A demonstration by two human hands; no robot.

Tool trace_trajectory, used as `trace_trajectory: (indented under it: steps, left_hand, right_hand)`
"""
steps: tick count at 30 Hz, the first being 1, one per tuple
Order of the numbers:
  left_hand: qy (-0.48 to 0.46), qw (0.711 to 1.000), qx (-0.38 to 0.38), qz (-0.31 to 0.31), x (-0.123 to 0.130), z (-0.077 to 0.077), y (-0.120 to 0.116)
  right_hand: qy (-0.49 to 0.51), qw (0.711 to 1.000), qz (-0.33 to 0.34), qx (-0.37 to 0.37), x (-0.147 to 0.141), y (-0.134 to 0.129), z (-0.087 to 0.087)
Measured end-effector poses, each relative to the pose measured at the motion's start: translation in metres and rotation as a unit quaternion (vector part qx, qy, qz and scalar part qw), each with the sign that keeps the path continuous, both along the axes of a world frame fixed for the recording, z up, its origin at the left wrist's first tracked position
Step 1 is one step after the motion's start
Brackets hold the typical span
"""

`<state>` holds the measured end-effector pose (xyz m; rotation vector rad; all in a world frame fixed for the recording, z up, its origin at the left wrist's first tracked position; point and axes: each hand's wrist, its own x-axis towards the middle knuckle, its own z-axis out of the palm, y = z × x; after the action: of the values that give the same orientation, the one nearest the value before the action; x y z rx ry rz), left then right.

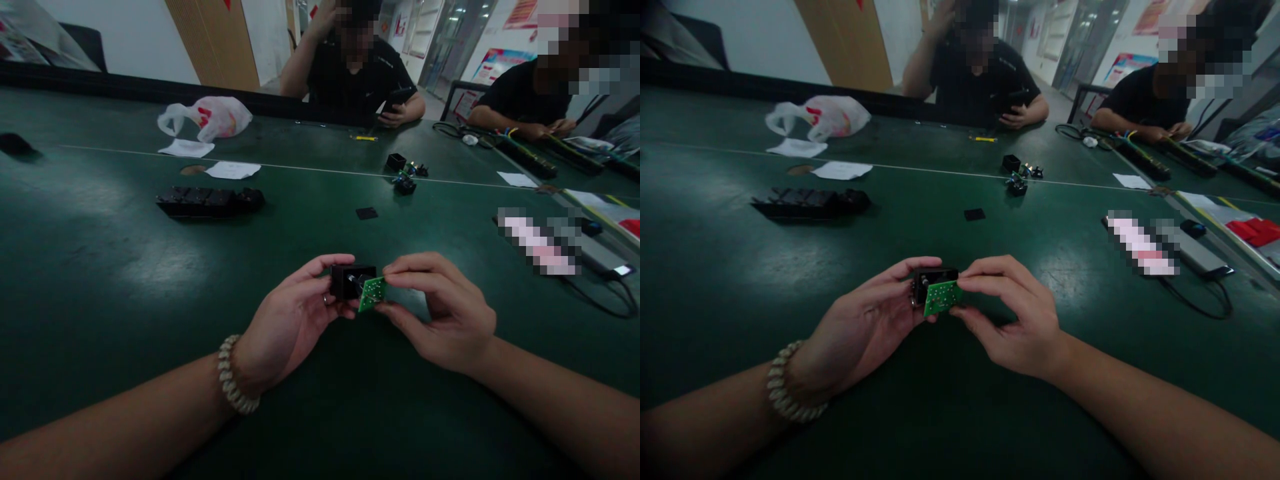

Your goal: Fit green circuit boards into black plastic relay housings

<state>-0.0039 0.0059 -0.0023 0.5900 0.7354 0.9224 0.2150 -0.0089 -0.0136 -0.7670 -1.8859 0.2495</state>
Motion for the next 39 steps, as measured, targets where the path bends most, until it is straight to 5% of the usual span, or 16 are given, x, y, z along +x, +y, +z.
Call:
trace_trajectory:
  steps: [12, 30, 39]
  left_hand:
    - [0.0, 1.0, 0.026, -0.018, 0.0004, -0.0049, 0.0015]
    - [-0.001, 0.999, 0.033, -0.026, -0.0014, -0.004, 0.0017]
    - [0.002, 0.999, 0.026, -0.018, -0.0013, -0.0059, 0.0016]
  right_hand:
    - [-0.03, 0.999, 0.006, 0.021, 0.0003, 0.0039, 0.0002]
    - [-0.009, 0.998, 0.034, -0.045, 0.0014, 0.0053, -0.0033]
    - [-0.107, 0.993, -0.002, 0.047, -0.0012, 0.0001, 0.0015]
